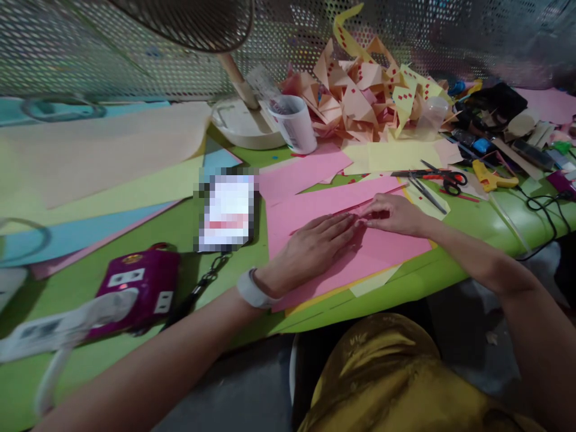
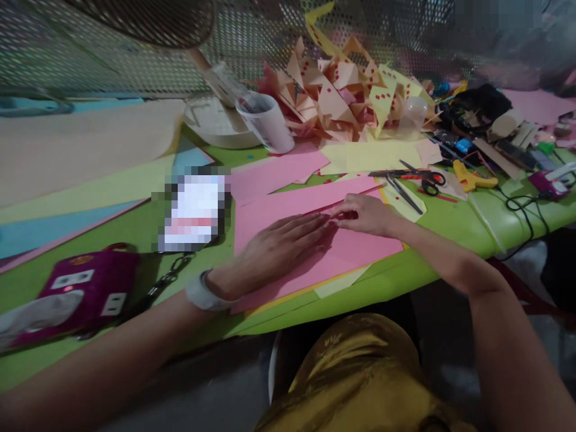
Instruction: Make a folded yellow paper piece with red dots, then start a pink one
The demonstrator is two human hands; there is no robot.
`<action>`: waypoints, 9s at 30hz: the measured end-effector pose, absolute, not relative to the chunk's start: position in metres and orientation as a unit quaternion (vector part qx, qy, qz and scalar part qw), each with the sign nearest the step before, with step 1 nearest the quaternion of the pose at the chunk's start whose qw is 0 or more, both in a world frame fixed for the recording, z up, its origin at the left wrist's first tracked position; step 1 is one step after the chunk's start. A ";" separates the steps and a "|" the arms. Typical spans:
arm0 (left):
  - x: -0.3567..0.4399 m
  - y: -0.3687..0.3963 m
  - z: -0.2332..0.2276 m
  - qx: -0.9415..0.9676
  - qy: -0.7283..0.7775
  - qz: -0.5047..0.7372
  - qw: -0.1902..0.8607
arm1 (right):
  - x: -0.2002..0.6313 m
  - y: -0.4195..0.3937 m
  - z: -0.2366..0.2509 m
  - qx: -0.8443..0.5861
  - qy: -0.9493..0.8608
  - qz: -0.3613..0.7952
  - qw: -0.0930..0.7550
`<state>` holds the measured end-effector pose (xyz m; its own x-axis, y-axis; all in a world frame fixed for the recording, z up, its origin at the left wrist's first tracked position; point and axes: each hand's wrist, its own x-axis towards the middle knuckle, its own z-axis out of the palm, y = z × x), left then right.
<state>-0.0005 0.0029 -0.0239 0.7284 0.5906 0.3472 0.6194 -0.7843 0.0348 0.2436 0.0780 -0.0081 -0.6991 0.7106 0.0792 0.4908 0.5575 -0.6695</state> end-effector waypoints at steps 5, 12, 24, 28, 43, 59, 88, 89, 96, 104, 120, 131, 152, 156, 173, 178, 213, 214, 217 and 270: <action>-0.008 0.003 -0.022 -0.933 -0.297 -0.198 0.039 | 0.243 0.078 -0.011 -0.341 -0.873 0.300 0.178; -0.001 -0.003 -0.022 -0.939 -0.300 -0.162 0.037 | 0.241 0.073 -0.008 -0.363 -0.871 0.281 0.175; -0.012 0.007 -0.023 -0.920 -0.346 -0.178 0.034 | 0.240 0.074 -0.001 -0.388 -0.856 0.306 0.152; -0.010 0.010 -0.017 -0.900 -0.386 -0.201 -0.020 | 0.240 0.075 -0.005 -0.377 -0.863 0.294 0.161; -0.002 0.013 -0.020 -0.876 -0.417 -0.231 -0.073 | 0.238 0.074 -0.007 -0.365 -0.862 0.291 0.197; -0.008 0.013 -0.028 -0.922 -0.343 -0.178 -0.032 | 0.239 0.077 -0.012 -0.369 -0.847 0.312 0.222; -0.002 0.011 -0.021 -0.933 -0.314 -0.176 0.008 | 0.238 0.079 -0.013 -0.453 -0.804 0.294 0.248; -0.002 0.011 -0.022 -0.932 -0.315 -0.180 0.004 | 0.238 0.078 -0.012 -0.462 -0.805 0.292 0.232; -0.005 0.013 -0.024 -0.932 -0.314 -0.178 -0.008 | 0.234 0.072 0.000 -0.492 -0.801 0.294 0.175; -0.002 0.012 -0.024 -0.932 -0.316 -0.179 -0.008 | 0.232 0.076 0.012 -0.495 -0.812 0.295 0.095; 0.007 0.013 -0.024 -0.925 -0.319 -0.205 0.015 | 0.210 0.098 0.033 -0.504 -0.808 0.289 -0.098; 0.004 0.013 -0.018 -0.931 -0.325 -0.164 0.004 | 0.216 0.106 0.026 -0.476 -0.774 0.412 -0.060; 0.029 0.040 0.029 -0.668 -0.582 -0.055 -0.460 | 0.217 0.109 0.024 -0.475 -0.774 0.415 -0.054; 0.039 0.055 0.017 -0.616 -0.590 -0.056 -0.520 | 0.215 0.108 0.027 -0.474 -0.780 0.405 -0.063; 0.012 0.057 0.015 -0.609 -0.553 -0.001 -0.569 | 0.219 0.110 0.023 -0.462 -0.771 0.435 -0.045; -0.012 0.052 0.016 -0.580 -0.570 -0.002 -0.582 | 0.220 0.110 0.023 -0.454 -0.772 0.443 -0.040; 0.022 -0.001 -0.003 -0.889 -0.439 -0.117 0.049 | 0.258 0.080 -0.003 -0.223 -0.966 -0.074 0.107; 0.023 -0.003 -0.001 -0.887 -0.446 -0.111 0.038 | 0.259 0.081 -0.004 -0.220 -0.968 -0.062 0.105; 0.021 -0.001 0.003 -0.879 -0.458 -0.133 -0.018 | 0.262 0.085 -0.006 -0.213 -0.971 -0.020 0.106; 0.026 0.002 -0.027 -0.911 -0.393 -0.126 -0.011 | 0.236 0.066 0.003 -0.526 -0.801 0.253 0.134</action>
